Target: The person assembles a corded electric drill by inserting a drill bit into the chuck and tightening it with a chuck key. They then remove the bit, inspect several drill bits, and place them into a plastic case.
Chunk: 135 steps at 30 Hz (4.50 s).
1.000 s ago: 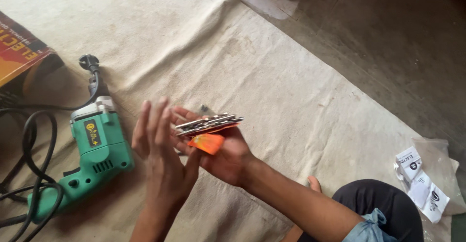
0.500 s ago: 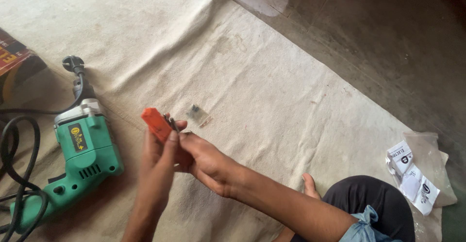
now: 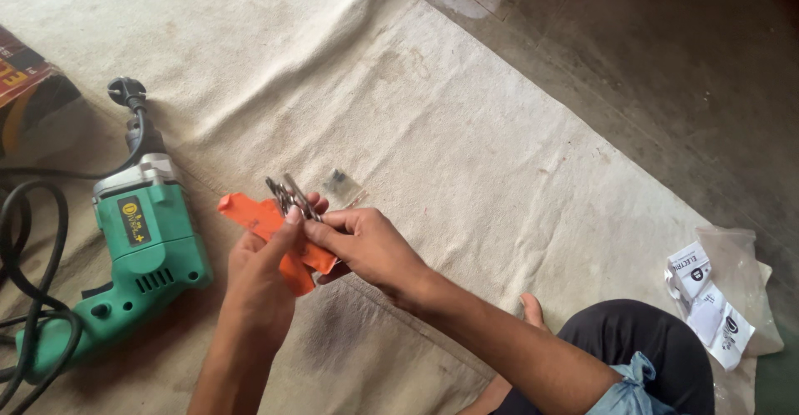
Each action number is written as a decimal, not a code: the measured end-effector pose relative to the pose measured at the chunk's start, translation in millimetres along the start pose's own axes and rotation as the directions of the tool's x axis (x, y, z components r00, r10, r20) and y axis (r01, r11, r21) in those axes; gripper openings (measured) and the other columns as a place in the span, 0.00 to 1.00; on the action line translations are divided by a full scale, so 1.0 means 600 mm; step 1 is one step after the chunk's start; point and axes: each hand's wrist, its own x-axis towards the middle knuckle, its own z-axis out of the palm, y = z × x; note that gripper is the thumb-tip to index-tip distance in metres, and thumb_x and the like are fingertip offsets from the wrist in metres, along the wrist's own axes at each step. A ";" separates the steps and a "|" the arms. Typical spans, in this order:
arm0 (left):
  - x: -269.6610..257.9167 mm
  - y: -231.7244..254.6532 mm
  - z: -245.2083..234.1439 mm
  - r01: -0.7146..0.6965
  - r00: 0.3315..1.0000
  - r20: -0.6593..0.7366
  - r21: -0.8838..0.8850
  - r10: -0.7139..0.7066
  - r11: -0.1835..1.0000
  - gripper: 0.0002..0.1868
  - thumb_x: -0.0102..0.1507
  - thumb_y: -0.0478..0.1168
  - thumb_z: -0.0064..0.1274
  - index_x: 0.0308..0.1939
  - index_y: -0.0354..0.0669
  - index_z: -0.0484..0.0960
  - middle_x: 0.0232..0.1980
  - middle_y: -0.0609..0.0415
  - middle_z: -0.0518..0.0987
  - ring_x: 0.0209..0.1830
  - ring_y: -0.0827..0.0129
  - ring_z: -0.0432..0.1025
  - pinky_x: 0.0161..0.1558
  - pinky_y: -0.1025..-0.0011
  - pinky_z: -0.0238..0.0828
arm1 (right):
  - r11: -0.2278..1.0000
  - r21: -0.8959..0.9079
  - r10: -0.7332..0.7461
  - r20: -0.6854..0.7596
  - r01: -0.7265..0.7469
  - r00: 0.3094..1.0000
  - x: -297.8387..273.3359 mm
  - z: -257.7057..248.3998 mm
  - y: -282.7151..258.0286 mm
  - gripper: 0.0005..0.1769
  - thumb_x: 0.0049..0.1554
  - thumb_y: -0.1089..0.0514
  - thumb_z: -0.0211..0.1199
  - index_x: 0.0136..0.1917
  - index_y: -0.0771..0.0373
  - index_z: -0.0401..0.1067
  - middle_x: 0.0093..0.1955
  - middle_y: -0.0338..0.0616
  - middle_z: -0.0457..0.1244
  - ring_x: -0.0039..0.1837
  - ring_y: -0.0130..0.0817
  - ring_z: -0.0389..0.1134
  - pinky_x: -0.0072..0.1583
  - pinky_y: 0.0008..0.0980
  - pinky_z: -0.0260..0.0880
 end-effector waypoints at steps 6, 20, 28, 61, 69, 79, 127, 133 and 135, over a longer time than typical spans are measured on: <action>0.008 -0.001 -0.014 0.039 0.995 -0.084 -0.083 -0.046 0.996 0.13 0.68 0.41 0.50 0.51 0.36 0.78 0.52 0.47 0.83 0.51 0.65 0.75 0.55 0.62 0.73 | 0.996 0.036 0.072 0.097 -0.076 0.993 0.008 -0.003 0.003 0.25 0.72 0.46 0.49 0.55 0.71 0.74 0.46 0.48 0.69 0.45 0.32 0.74 0.52 0.33 0.81; 0.002 0.029 0.000 -0.040 0.995 -0.096 -0.114 0.029 0.993 0.16 0.69 0.38 0.44 0.58 0.34 0.68 0.66 0.38 0.75 0.67 0.52 0.72 0.64 0.56 0.69 | 0.954 0.245 -0.158 -0.084 0.174 0.984 0.002 -0.019 -0.029 0.15 0.62 0.61 0.47 0.62 0.63 0.59 0.58 0.51 0.66 0.56 0.33 0.71 0.62 0.38 0.74; -0.002 0.035 0.003 -0.032 0.999 0.004 -0.177 0.033 0.984 0.13 0.68 0.37 0.42 0.56 0.35 0.70 0.65 0.40 0.76 0.65 0.52 0.75 0.61 0.57 0.71 | 0.986 -0.018 -0.164 -0.048 0.163 0.985 0.000 -0.005 -0.020 0.12 0.65 0.51 0.57 0.54 0.61 0.65 0.40 0.41 0.60 0.43 0.27 0.63 0.51 0.32 0.68; -0.010 0.026 0.006 -0.001 0.999 0.043 -0.116 0.006 0.993 0.22 0.66 0.34 0.42 0.65 0.32 0.67 0.64 0.39 0.77 0.66 0.58 0.73 0.64 0.60 0.68 | 0.990 0.113 -0.076 -0.047 0.081 0.996 0.006 -0.024 -0.033 0.16 0.66 0.50 0.61 0.55 0.66 0.70 0.40 0.42 0.58 0.35 0.24 0.52 0.38 0.25 0.53; -0.002 0.005 -0.005 0.017 0.998 0.069 -0.117 -0.009 0.993 0.21 0.68 0.36 0.46 0.65 0.33 0.71 0.60 0.47 0.79 0.59 0.67 0.74 0.63 0.65 0.69 | 0.888 -0.362 -0.323 -0.055 0.283 0.945 -0.008 -0.003 -0.037 0.15 0.57 0.55 0.69 0.55 0.64 0.76 0.48 0.42 0.71 0.55 0.29 0.74 0.61 0.32 0.76; -0.007 0.019 0.009 0.007 0.996 0.090 -0.099 0.002 0.995 0.27 0.67 0.35 0.42 0.70 0.29 0.63 0.67 0.40 0.75 0.66 0.60 0.71 0.65 0.60 0.71 | 0.993 0.106 -0.045 -0.049 0.050 0.998 0.012 -0.030 -0.024 0.14 0.62 0.57 0.57 0.57 0.67 0.75 0.40 0.36 0.64 0.33 0.20 0.54 0.36 0.24 0.56; 0.002 -0.002 -0.014 -0.061 0.989 -0.149 -0.245 0.025 0.968 0.21 0.70 0.44 0.42 0.62 0.33 0.71 0.59 0.47 0.75 0.56 0.69 0.75 0.56 0.59 0.80 | 0.970 0.216 0.124 -0.054 -0.110 0.991 0.026 -0.015 -0.021 0.18 0.66 0.57 0.42 0.60 0.67 0.68 0.40 0.39 0.61 0.41 0.27 0.61 0.46 0.28 0.70; 0.001 -0.006 -0.036 0.012 0.996 -0.086 -0.148 -0.025 0.989 0.19 0.69 0.41 0.47 0.62 0.41 0.72 0.49 0.52 0.75 0.46 0.60 0.76 0.50 0.61 0.77 | 0.890 0.448 0.085 0.021 -0.085 0.996 0.030 -0.038 -0.041 0.24 0.68 0.45 0.38 0.57 0.66 0.65 0.41 0.40 0.60 0.44 0.31 0.66 0.52 0.40 0.76; 0.004 -0.003 -0.039 0.049 0.995 -0.082 -0.117 -0.059 0.992 0.16 0.67 0.42 0.49 0.58 0.41 0.73 0.47 0.53 0.78 0.45 0.62 0.77 0.47 0.60 0.77 | 0.883 0.464 0.072 0.023 -0.075 0.997 0.032 -0.045 -0.042 0.25 0.68 0.43 0.39 0.57 0.65 0.66 0.42 0.39 0.62 0.44 0.29 0.66 0.50 0.37 0.74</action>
